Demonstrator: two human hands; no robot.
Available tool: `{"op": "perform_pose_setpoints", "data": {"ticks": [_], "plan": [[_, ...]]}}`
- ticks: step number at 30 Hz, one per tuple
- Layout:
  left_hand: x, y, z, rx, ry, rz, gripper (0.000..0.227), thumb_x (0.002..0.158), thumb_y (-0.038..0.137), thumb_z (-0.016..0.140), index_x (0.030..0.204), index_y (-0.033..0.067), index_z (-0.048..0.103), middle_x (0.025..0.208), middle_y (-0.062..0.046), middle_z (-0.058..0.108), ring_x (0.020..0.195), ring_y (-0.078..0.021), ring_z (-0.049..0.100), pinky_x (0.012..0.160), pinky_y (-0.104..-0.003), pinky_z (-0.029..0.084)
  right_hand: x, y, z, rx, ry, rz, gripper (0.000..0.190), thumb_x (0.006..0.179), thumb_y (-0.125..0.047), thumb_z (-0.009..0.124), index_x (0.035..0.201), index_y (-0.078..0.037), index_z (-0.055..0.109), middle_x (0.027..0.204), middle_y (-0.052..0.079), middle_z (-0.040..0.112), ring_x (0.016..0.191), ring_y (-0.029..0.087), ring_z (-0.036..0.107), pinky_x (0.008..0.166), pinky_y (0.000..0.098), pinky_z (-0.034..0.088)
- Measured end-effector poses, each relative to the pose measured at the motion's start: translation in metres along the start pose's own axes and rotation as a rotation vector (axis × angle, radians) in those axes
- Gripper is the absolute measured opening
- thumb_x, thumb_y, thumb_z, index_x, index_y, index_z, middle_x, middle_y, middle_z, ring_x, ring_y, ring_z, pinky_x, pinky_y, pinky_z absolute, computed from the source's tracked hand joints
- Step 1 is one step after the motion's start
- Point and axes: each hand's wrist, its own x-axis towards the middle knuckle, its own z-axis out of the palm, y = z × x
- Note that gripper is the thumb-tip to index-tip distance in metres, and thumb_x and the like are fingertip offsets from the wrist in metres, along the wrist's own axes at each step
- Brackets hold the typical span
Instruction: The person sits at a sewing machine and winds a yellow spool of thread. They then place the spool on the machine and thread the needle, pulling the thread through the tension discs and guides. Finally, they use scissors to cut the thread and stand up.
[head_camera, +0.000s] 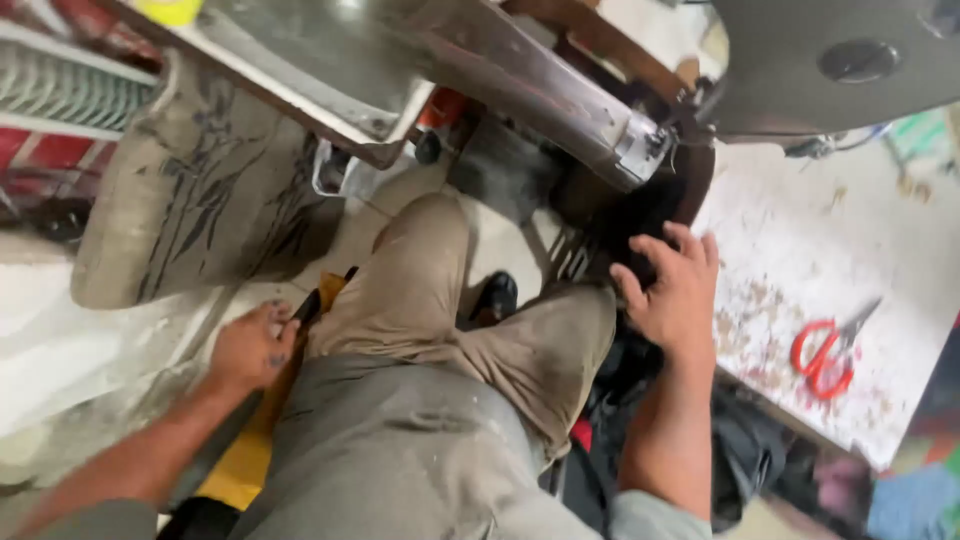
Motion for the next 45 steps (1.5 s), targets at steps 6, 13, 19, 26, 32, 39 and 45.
{"op": "perform_pose_setpoints", "data": {"ticks": [6,13,19,26,32,39,45], "plan": [[0.038,0.009,-0.004,0.046,-0.029,-0.059,0.039,0.085,0.054,0.059,0.110,0.0255,0.070,0.091,-0.006,0.083,0.094,-0.0316,0.079,0.089,-0.047,0.062,0.001,0.008,0.005,0.034,0.034,-0.025,0.029,0.085,-0.046,0.081,0.100,-0.022,0.073,0.096,0.000,0.075,0.124,0.027,0.065,0.114,0.0601,0.039],[0.063,0.146,-0.106,-0.119,0.458,0.444,0.029,0.085,0.033,0.069,0.106,0.0141,0.077,0.089,-0.011,0.078,0.089,-0.0333,0.076,0.080,-0.046,0.062,0.000,0.012,0.017,0.017,0.043,0.085,0.028,0.080,-0.047,0.083,0.092,-0.023,0.074,0.092,-0.004,0.077,0.123,0.021,0.066,0.119,0.0520,0.037],[0.060,0.329,-0.323,-0.453,1.037,1.346,0.030,0.097,0.020,0.062,0.123,0.0068,0.070,0.096,-0.008,0.069,0.086,-0.0327,0.071,0.085,-0.046,0.060,0.001,0.003,0.011,0.041,0.074,0.132,0.031,0.076,-0.047,0.085,0.094,-0.024,0.074,0.094,-0.004,0.077,0.125,0.021,0.065,0.119,0.0556,0.036],[0.061,0.414,-0.397,-0.212,1.274,1.225,0.028,0.094,0.009,0.080,0.110,0.0126,0.058,0.123,-0.013,0.058,0.120,-0.0353,0.055,0.095,-0.055,0.042,0.006,-0.016,-0.004,0.144,-0.055,0.176,0.027,0.087,-0.036,0.075,0.101,-0.013,0.074,0.116,0.014,0.070,0.129,0.033,0.056,0.119,0.0573,0.027],[0.069,0.393,-0.392,-0.472,0.896,1.467,0.004,0.109,0.003,0.051,0.107,0.0054,0.050,0.094,-0.009,0.056,0.078,-0.0266,0.049,0.070,-0.041,0.044,0.008,-0.017,-0.014,0.343,-0.017,0.252,0.019,0.087,-0.027,0.078,0.099,-0.013,0.073,0.105,0.006,0.074,0.110,0.025,0.062,0.125,0.0568,0.022],[0.049,0.375,-0.389,-0.527,0.864,1.601,0.050,0.103,0.023,0.075,0.074,0.0095,0.036,0.057,-0.001,0.040,0.049,-0.0189,0.032,0.049,-0.034,0.033,0.067,-0.120,-0.145,0.349,0.778,-0.328,0.024,0.092,-0.006,0.071,0.107,0.001,0.055,0.098,0.024,0.064,0.092,0.039,0.068,0.096,0.0546,0.057],[0.036,0.355,-0.400,-0.373,0.695,1.743,0.045,0.097,0.007,0.071,0.062,0.0110,0.043,0.057,-0.002,0.041,0.046,-0.0199,0.035,0.044,-0.035,0.029,0.142,-0.190,-0.210,-0.064,0.591,-0.369,0.060,0.104,-0.054,0.045,0.120,-0.002,0.069,0.132,0.022,0.069,0.131,0.043,0.058,0.119,0.0648,0.023]]}}
